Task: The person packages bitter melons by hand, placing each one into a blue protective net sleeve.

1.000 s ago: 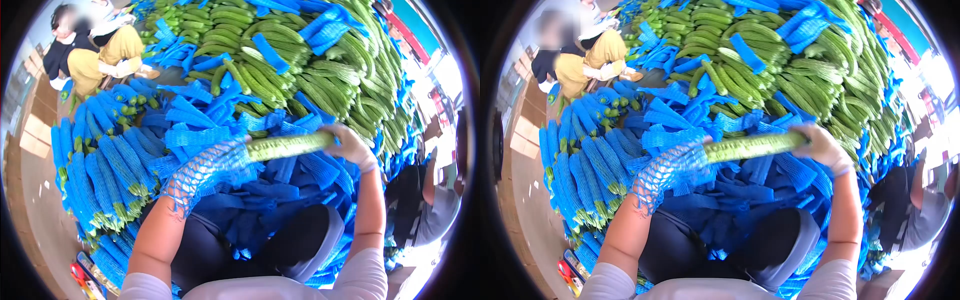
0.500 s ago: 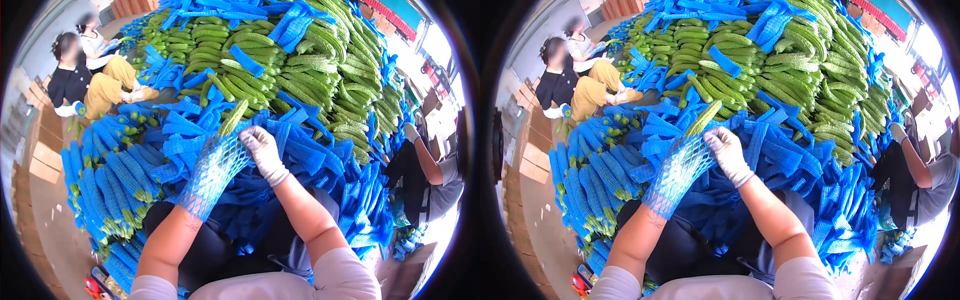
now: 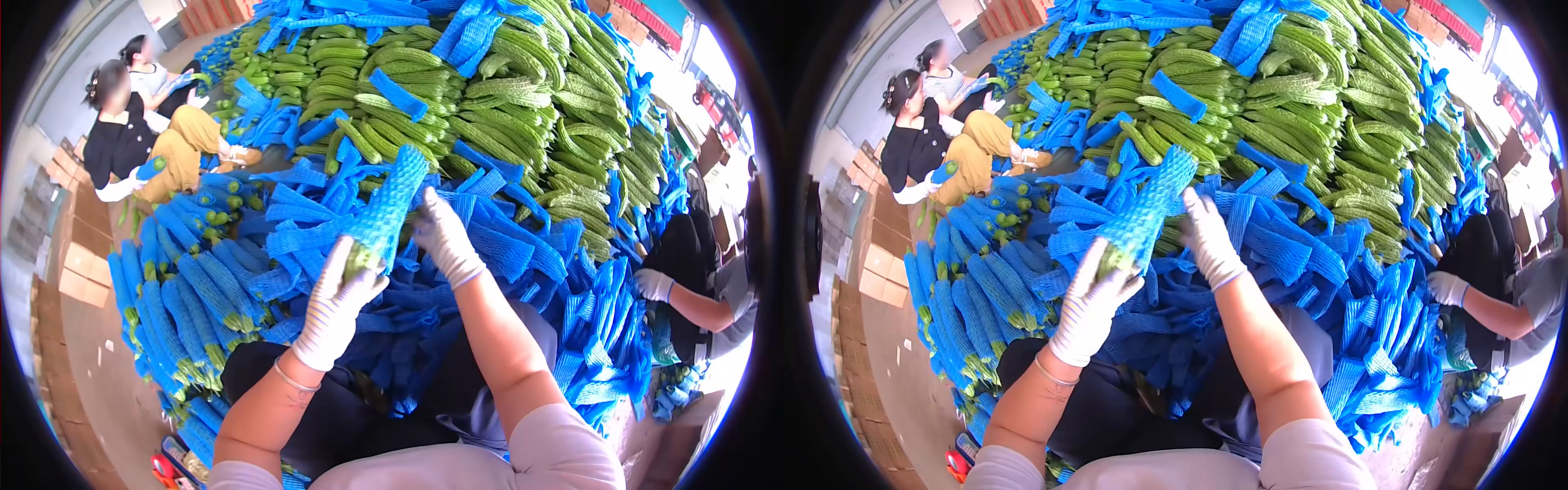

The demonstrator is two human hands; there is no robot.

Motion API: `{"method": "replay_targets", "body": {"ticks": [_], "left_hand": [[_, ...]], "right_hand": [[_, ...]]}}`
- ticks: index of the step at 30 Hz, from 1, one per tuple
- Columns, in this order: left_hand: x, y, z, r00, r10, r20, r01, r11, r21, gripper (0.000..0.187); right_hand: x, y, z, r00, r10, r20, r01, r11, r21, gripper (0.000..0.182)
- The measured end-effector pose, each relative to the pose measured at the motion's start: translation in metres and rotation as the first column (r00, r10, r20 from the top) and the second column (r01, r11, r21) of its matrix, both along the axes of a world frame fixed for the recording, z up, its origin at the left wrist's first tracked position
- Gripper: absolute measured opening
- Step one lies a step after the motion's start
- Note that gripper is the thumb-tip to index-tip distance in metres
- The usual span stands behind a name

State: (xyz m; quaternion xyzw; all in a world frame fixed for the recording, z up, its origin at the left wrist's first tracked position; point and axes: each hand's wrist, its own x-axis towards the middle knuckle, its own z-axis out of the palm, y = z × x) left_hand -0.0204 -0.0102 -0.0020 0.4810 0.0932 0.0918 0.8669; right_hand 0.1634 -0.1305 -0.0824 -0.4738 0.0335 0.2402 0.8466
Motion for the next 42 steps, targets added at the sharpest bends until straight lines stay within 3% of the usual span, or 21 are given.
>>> {"method": "replay_targets", "body": {"ticks": [1,3,4,5,6,7,8,11,12,13,16,18,19,21,22,24,27,30,34,36,42], "left_hand": [[0.004,-0.001,-0.013,0.997,-0.003,0.079,-0.028,0.923,0.385,0.052],[0.003,0.011,0.001,0.962,-0.273,-0.024,0.237,0.782,0.577,0.039],[0.001,0.014,0.029,0.931,-0.199,-0.307,0.322,0.845,0.427,0.029],[0.001,0.024,0.032,0.956,-0.111,-0.273,0.206,0.913,0.351,0.029],[0.003,0.033,0.031,0.976,0.028,-0.217,0.074,0.893,0.445,0.032],[0.006,0.041,0.029,0.974,0.169,-0.150,-0.065,0.846,0.529,0.035],[0.009,0.040,0.025,0.973,0.213,-0.087,-0.155,0.887,0.435,0.036],[0.004,0.046,0.011,0.994,-0.096,-0.059,0.092,0.993,-0.070,0.032],[-0.004,0.048,0.020,0.999,-0.004,0.051,0.007,0.998,-0.058,0.032],[-0.012,0.060,0.030,0.996,0.026,0.088,-0.031,0.998,0.060,0.033],[-0.094,0.087,0.088,0.965,0.260,0.009,-0.260,0.962,0.078,0.040],[-0.173,0.123,0.091,0.886,0.449,0.119,-0.464,0.851,0.245,0.047],[-0.220,0.134,0.090,0.822,0.568,0.038,-0.538,0.754,0.376,0.048],[-0.309,0.145,0.070,0.623,0.777,-0.096,-0.638,0.575,0.512,0.046],[-0.356,0.148,0.051,0.554,0.806,-0.208,-0.554,0.543,0.631,0.046],[-0.410,0.110,0.018,0.230,0.942,-0.244,-0.612,0.335,0.716,0.047],[-0.511,0.067,-0.063,-0.085,0.869,-0.487,-0.639,0.327,0.696,0.057],[-0.552,0.011,-0.116,-0.248,0.809,-0.533,-0.512,0.358,0.781,0.069],[-0.595,-0.039,-0.180,-0.141,0.749,-0.647,-0.546,0.486,0.682,0.077],[-0.616,-0.046,-0.196,-0.299,0.778,-0.552,-0.481,0.377,0.791,0.078],[-0.682,-0.036,-0.184,-0.296,0.756,-0.583,-0.644,0.293,0.707,0.078]], "right_hand": [[-0.018,0.004,0.014,0.945,0.305,-0.115,-0.235,0.883,0.406,0.051],[-0.029,0.007,0.021,0.930,0.349,-0.111,-0.268,0.856,0.443,0.048],[-0.030,0.001,0.027,0.949,0.315,-0.023,-0.292,0.904,0.313,0.047],[-0.034,-0.004,0.035,0.953,0.295,0.068,-0.302,0.936,0.178,0.045],[-0.041,-0.003,0.039,0.933,0.288,0.214,-0.307,0.950,0.056,0.050],[-0.054,0.000,0.051,0.871,0.294,0.393,-0.302,0.952,-0.043,0.066],[-0.066,0.000,0.058,0.773,0.358,0.524,-0.299,0.934,-0.197,0.075],[-0.099,0.005,0.076,0.620,0.600,0.506,-0.670,0.740,-0.058,0.089],[-0.103,0.004,0.084,0.587,0.636,0.501,-0.740,0.672,0.015,0.080],[-0.098,0.006,0.082,0.524,0.574,0.629,-0.716,0.697,-0.039,0.071],[-0.088,0.007,0.085,0.616,0.358,0.702,-0.376,0.916,-0.137,0.059],[-0.068,0.005,0.070,0.668,0.341,0.661,-0.233,0.940,-0.250,0.052],[-0.059,0.004,0.064,0.675,0.343,0.653,-0.200,0.937,-0.285,0.051],[-0.043,0.001,0.051,0.677,0.370,0.637,-0.194,0.924,-0.330,0.047],[-0.040,0.001,0.046,0.673,0.399,0.623,-0.202,0.909,-0.365,0.046],[-0.038,0.000,0.040,0.644,0.471,0.603,-0.218,0.868,-0.446,0.045],[-0.040,0.001,0.029,0.593,0.556,0.583,-0.257,0.816,-0.518,0.043],[-0.037,0.006,0.013,0.576,0.621,0.532,-0.310,0.768,-0.561,0.036],[-0.017,0.006,-0.024,0.530,0.714,0.458,-0.346,0.675,-0.651,0.032],[-0.013,0.004,-0.039,0.486,0.752,0.444,-0.316,0.625,-0.713,0.031],[-0.008,-0.009,-0.066,0.395,0.853,0.340,-0.197,0.440,-0.876,0.029]]}}
